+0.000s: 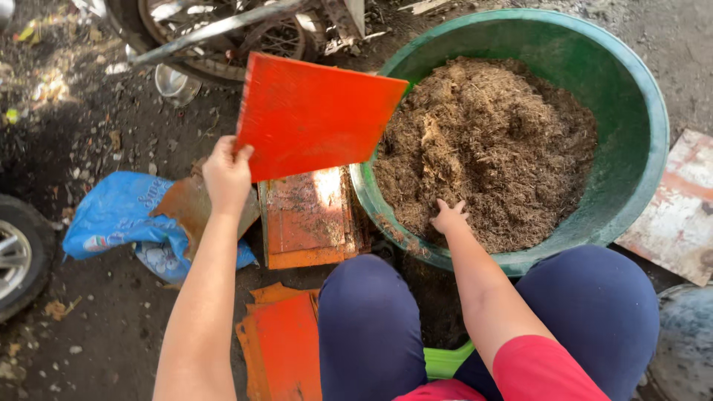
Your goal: The person sits on a low stool and scrubs orange rectangular plates with a handful of fibrous material taken from a green basin. They wipe each plate thoroughly and place it on a stack on the ground.
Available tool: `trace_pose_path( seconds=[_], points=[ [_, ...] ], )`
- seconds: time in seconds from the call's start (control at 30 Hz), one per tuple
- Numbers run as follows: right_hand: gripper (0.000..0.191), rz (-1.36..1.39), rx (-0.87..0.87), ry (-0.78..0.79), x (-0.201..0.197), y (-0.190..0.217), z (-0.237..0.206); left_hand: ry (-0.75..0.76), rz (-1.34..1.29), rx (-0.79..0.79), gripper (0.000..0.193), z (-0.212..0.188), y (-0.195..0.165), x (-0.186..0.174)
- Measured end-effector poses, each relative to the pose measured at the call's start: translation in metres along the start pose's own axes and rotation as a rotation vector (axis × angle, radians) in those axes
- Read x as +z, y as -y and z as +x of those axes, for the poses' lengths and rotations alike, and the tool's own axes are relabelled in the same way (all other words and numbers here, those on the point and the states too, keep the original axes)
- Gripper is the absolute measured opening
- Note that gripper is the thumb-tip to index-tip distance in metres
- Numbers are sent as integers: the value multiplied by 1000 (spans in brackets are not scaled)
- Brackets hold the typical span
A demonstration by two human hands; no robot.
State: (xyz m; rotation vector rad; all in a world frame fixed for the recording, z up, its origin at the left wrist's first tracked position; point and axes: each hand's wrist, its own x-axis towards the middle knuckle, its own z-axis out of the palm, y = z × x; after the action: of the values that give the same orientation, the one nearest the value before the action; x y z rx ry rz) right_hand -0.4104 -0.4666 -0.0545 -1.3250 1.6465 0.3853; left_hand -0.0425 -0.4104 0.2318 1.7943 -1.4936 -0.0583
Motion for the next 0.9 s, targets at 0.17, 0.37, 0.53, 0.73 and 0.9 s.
trace_pose_path(
  seconds=[0.17, 0.37, 0.53, 0.73, 0.9],
  points=[
    [73, -60, -56, -162, -1, -3, -12, -315, 0, -208, 11, -50, 67, -74],
    [60, 0, -259, -246, 10, -24, -15, -787, -545, -453, 17, -280, 162, -176],
    [55, 20, -404, -314, 35, -33, -27, -1137, -637, -828, 28, -482, 147, -176],
    [49, 11, -461, -367, 51, -28, -42, -1362, -699, -1189, 33, -594, 91, -133],
    [44, 9, -462, -418, 47, -30, -48, -1288, -771, -1418, 40, -635, 88, -104]
  ],
)
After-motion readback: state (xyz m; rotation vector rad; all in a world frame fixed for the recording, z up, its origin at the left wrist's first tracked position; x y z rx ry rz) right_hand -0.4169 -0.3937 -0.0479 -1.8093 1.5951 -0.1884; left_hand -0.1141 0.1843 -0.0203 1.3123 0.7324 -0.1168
